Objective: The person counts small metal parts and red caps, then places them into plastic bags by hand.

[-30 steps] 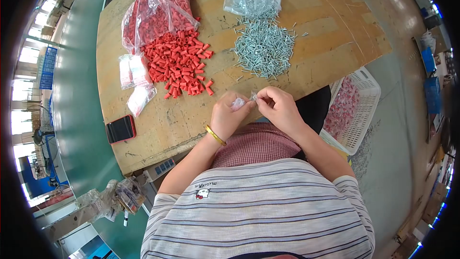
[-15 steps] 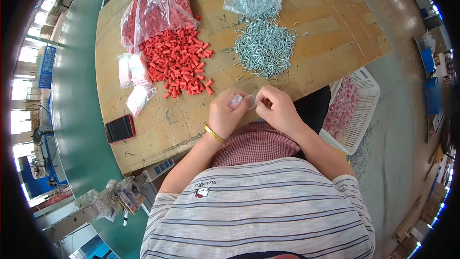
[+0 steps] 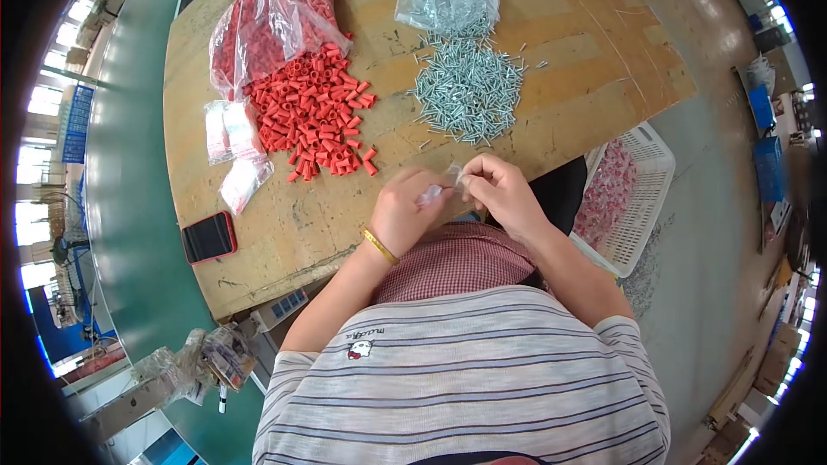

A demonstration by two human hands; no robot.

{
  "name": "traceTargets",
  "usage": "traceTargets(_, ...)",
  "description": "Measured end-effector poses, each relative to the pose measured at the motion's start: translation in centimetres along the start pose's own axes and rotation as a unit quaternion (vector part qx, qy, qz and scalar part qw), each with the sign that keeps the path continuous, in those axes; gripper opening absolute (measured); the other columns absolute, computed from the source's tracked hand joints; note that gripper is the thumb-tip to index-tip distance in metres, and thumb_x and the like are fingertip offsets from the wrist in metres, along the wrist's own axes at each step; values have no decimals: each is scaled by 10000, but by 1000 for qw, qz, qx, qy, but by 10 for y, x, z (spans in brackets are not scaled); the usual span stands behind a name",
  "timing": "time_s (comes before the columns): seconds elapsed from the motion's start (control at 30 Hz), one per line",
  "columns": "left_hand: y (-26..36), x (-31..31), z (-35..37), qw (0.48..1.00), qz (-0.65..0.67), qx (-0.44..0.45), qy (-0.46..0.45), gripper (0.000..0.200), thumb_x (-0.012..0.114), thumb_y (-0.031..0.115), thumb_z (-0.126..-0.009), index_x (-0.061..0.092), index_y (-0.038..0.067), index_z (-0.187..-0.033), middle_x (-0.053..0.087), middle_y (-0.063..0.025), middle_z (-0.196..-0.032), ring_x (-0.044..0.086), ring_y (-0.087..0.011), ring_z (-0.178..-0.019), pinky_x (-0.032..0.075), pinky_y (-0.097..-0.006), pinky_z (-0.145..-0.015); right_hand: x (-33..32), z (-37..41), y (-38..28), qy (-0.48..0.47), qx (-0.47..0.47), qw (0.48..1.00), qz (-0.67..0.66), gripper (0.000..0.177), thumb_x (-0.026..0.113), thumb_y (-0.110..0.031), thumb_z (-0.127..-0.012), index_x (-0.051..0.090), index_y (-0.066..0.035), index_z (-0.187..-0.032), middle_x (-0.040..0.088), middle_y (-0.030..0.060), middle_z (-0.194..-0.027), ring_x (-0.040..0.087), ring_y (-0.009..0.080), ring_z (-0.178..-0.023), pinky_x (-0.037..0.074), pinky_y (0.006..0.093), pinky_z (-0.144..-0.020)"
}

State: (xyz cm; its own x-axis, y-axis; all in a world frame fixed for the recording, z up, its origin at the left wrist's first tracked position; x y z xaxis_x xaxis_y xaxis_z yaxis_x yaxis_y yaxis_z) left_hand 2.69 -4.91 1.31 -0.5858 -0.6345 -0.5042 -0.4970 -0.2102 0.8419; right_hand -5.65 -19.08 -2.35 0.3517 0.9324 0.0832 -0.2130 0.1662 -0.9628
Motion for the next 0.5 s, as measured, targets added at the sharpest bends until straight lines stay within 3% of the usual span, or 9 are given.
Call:
traceTargets(0.1, -4, -4, 1, 999, 7, -17, 27, 112, 701, 74, -836, 697, 27, -938, 641, -125, -838, 628, -281, -780, 502, -340, -712, -36, -10, -29, 69, -146, 964, 212, 110, 603, -96, -912, 642, -16, -976, 635, 94, -877, 606, 200, -792, 478, 327, -698)
traceTargets(0.2, -10, -6, 5, 999, -5, -42, 8, 130, 690, 88, -835, 685, 39, -955, 631, -143, -854, 623, -328, -772, 502, -368, -690, -92, -42, -68, 179, -275, 836, 440, 153, 607, -101, -911, 659, -28, -1035, 654, 164, -985, 641, 332, -900, 508, 415, -779)
traceTargets(0.27, -12, -3, 7, 999, -3, -34, 10, 124, 687, 90, -838, 685, 40, -951, 630, -142, -850, 618, -326, -764, 498, -370, -685, -123, -72, -75, 179, -296, 760, 549, 197, 574, -73, -906, 650, -38, -1083, 633, 148, -982, 632, 334, -920, 511, 438, -775)
traceTargets(0.47, -12, 0, 10, 1000, 2, -24, 13, 119, 682, 95, -840, 685, 42, -947, 629, -142, -846, 615, -326, -768, 498, -377, -700, -134, -125, -73, -6, -322, 563, 761, 102, 536, -42, -844, 612, -49, -913, 579, 119, -860, 630, 286, -863, 543, 393, -732)
traceTargets(0.5, -11, 0, 11, 1000, -1, -25, 14, 118, 681, 95, -841, 685, 43, -947, 629, -142, -846, 615, -326, -770, 498, -377, -703, -133, -129, -74, -9, -333, 556, 761, 75, 546, -45, -834, 600, -57, -885, 579, 113, -854, 630, 281, -851, 543, 387, -722)
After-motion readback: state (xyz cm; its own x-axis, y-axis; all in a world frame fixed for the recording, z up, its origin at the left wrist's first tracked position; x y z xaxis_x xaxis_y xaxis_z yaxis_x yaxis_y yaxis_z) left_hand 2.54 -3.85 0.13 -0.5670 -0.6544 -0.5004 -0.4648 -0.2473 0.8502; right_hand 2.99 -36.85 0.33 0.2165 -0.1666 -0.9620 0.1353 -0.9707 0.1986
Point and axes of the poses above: each hand's wrist, its own z-axis away from the middle knuckle, its own x-axis out of the palm, y = z × x, the point moved 6 cm from there along -z, towards the middle knuckle
